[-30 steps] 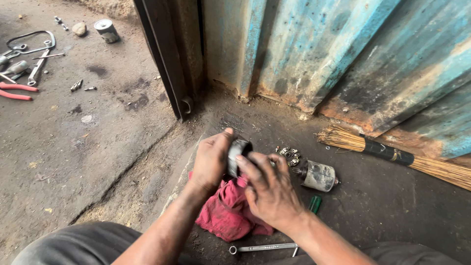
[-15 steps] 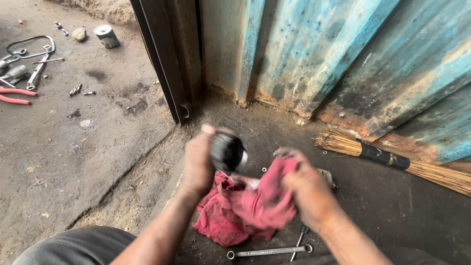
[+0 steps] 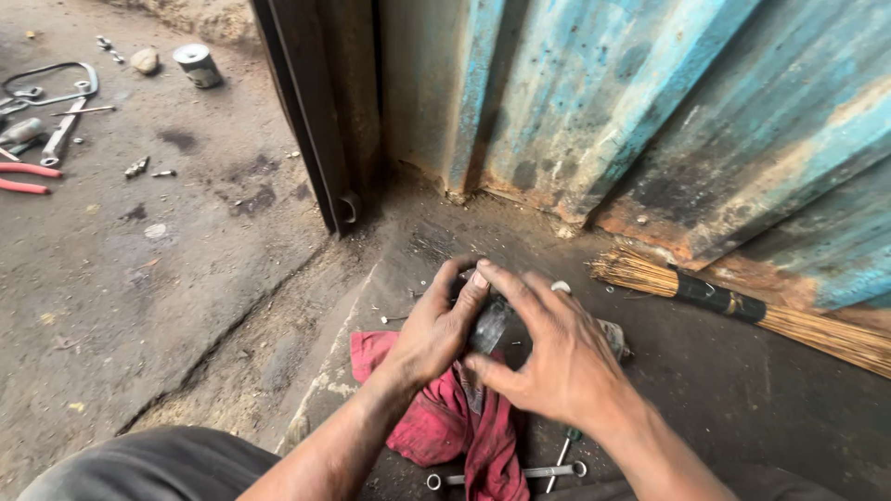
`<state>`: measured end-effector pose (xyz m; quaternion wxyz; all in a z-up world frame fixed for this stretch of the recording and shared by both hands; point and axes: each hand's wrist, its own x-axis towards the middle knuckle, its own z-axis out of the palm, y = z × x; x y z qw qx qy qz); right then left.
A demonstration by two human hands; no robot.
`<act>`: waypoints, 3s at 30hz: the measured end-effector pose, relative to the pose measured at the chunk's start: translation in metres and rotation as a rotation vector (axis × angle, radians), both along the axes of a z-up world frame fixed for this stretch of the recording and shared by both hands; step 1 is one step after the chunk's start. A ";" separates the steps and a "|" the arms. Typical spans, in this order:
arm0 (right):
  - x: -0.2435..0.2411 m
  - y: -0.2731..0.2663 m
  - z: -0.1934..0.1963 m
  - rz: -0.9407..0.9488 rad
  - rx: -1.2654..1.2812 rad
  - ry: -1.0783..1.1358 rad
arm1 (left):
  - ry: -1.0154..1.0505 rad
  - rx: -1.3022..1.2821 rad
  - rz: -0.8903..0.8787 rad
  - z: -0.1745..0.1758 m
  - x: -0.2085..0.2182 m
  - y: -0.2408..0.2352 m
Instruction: The person disassembles a small cylindrical mechanical part using a screwdriver and wrench, then wipes the interior and exterior of the components with a red cloth. The person reassembles the part and continues wiping it.
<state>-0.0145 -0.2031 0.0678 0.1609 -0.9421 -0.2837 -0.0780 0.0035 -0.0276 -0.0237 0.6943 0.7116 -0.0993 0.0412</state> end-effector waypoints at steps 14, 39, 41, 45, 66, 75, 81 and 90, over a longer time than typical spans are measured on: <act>0.089 -0.071 -0.048 -0.424 1.271 0.754 | 0.045 1.014 -0.612 0.004 -0.015 0.009; 0.059 -0.091 -0.076 -0.346 -0.612 0.561 | 0.391 1.086 -0.160 0.188 -0.100 0.154; 0.052 -0.081 -0.057 -0.379 -0.525 0.599 | 0.294 1.028 -0.284 0.185 -0.076 0.116; 0.034 -0.062 -0.014 -0.345 0.192 0.700 | 0.337 0.670 -0.438 0.141 -0.023 0.036; 0.045 -0.030 -0.066 -0.136 0.187 0.436 | 0.705 -0.346 -0.507 -0.025 0.026 -0.023; 0.037 -0.025 -0.066 -0.128 0.212 0.560 | 0.795 -0.013 -0.335 -0.007 0.021 -0.023; 0.038 -0.025 -0.060 -0.150 0.197 0.641 | 0.826 0.094 -0.434 -0.003 0.023 -0.015; 0.063 -0.055 -0.112 -0.470 0.836 0.893 | 0.552 0.053 -0.667 -0.074 0.030 -0.001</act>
